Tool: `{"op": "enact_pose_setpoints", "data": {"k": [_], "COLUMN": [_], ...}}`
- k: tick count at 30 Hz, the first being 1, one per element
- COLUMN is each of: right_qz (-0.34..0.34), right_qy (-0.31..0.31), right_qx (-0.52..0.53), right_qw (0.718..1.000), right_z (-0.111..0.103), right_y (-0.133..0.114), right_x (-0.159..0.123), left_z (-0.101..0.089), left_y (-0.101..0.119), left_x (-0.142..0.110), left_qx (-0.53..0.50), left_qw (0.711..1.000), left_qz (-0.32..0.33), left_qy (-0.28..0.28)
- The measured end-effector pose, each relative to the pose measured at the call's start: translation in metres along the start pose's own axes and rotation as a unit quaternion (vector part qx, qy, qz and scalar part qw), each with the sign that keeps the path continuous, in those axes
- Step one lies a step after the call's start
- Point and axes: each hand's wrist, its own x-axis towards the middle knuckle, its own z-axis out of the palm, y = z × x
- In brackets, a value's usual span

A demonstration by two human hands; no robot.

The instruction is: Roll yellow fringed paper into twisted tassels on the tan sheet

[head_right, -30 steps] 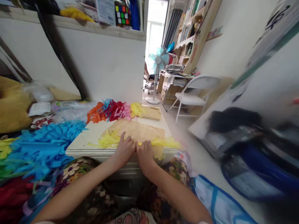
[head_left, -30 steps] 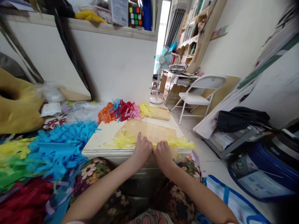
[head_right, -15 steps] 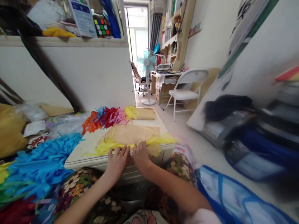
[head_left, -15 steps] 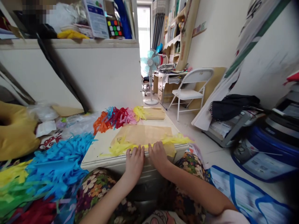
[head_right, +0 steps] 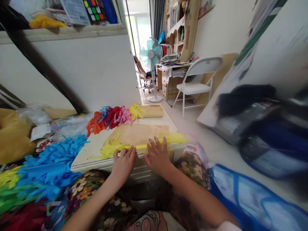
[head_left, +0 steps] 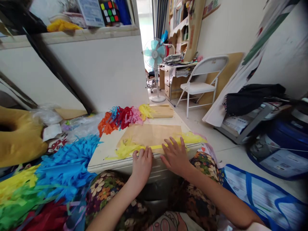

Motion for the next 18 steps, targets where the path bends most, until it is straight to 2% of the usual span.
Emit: {"op": "enact_pose_setpoints", "data": {"k": [4, 8, 12, 15, 18], "right_qz": [0.035, 0.027, 0.033, -0.002, -0.062], "right_qy": [-0.014, -0.029, -0.006, 0.033, 0.012], "right_qx": [-0.004, -0.002, -0.016, -0.016, 0.017], "right_qw": [0.999, 0.999, 0.999, 0.999, 0.998], "right_z": [-0.003, -0.008, -0.009, -0.008, -0.005], "right_y": [0.008, 0.012, 0.010, 0.006, 0.002], "right_x": [-0.004, -0.002, 0.009, 0.020, 0.030], "left_z": [-0.003, -0.007, -0.009, -0.006, -0.001], "left_y": [-0.001, -0.006, -0.015, -0.023, -0.029], "left_x": [0.000, 0.008, 0.023, 0.030, 0.033], "left_qx": [0.002, 0.006, -0.018, -0.055, -0.107], "left_qw": [1.000, 0.999, 0.997, 0.994, 0.986], "left_qz": [-0.001, 0.039, 0.070, 0.086, 0.117], "left_qy": [0.009, -0.002, -0.029, -0.029, -0.044]}}
